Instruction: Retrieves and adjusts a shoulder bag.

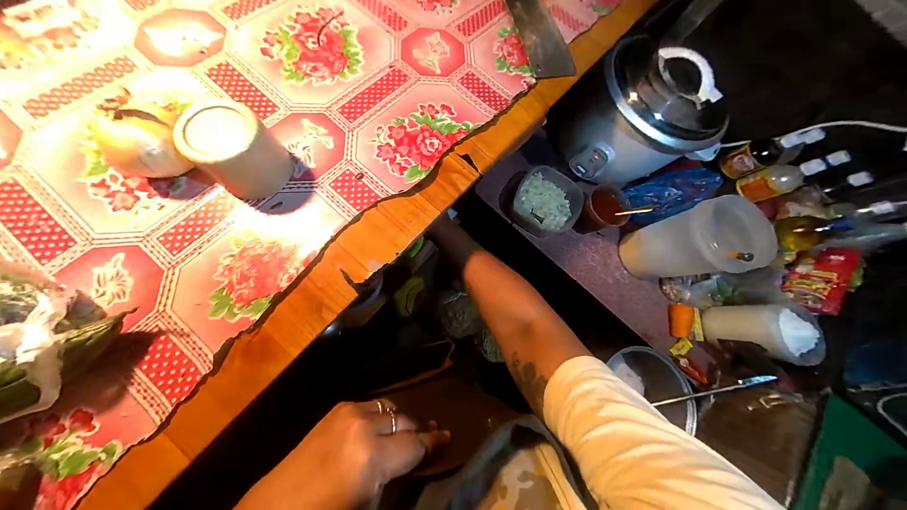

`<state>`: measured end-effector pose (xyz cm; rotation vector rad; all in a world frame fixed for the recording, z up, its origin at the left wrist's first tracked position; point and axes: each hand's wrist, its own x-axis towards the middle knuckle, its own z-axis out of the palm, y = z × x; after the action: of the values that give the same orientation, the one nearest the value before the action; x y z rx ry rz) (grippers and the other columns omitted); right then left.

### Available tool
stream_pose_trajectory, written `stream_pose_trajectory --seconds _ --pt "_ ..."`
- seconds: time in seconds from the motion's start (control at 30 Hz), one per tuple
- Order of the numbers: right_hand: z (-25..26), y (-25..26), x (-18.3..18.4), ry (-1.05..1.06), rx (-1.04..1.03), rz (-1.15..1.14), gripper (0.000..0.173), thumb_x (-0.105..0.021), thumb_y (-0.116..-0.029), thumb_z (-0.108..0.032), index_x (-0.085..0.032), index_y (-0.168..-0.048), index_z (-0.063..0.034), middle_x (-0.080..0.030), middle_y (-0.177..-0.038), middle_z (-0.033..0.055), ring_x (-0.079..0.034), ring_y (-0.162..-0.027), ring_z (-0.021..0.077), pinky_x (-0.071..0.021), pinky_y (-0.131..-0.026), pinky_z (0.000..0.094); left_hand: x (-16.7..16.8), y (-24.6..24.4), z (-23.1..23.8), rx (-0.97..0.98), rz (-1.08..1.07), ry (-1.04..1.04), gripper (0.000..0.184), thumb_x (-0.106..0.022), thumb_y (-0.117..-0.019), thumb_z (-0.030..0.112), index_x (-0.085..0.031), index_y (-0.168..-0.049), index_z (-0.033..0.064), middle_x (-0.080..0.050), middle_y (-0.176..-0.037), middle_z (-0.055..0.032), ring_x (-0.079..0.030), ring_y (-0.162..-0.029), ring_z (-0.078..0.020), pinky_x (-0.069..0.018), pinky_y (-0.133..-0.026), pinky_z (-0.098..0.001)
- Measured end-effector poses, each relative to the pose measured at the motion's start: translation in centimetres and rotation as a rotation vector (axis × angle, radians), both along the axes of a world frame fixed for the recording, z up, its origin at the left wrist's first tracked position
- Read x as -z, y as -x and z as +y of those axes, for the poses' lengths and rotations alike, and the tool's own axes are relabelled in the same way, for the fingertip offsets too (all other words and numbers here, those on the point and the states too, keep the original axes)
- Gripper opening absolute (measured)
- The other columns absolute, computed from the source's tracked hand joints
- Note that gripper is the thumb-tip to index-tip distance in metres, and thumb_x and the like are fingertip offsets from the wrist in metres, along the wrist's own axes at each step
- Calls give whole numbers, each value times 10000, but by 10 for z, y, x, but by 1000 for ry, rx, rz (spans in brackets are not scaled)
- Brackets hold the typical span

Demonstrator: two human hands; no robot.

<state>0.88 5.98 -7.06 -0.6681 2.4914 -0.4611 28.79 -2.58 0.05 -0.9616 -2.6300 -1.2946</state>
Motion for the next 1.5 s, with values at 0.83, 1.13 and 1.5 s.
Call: stream_pose_trajectory --seconds 0.83,1.13,1.5 --pt "391 -567 -30 855 1749 527 685 -842 -745 9 -569 -1366 109 -495 -1510 229 -533 -1339 99 -459 -1085 211 -20 20 480 925 -257 -386 425 -741 -874 163 -642 -1287 147 -637 -1352 22 -638 -1195 -101 -571 -983 -312" --pt "480 -729 -45 752 2198 1330 426 -774 -806 45 -600 -1192 -9 -742 -1016 -76 -698 -955 -12 -597 -906 216 6 -165 678 2091 -778 -8 820 -757 -823 631 -543 -1473 180 -672 -1344 71 -628 -1214 -39 -539 -1039 -255" --pt "648 -831 11 796 2288 651 541 -772 -874 -77 -537 -1342 62 -704 -1079 121 -690 -920 153 -591 -827 329 -48 -315 839 1640 -338 -748 238 -742 -867 -34 -707 -1100 -4 -759 -1009 0 -717 -890 -14 -617 -820 -207"
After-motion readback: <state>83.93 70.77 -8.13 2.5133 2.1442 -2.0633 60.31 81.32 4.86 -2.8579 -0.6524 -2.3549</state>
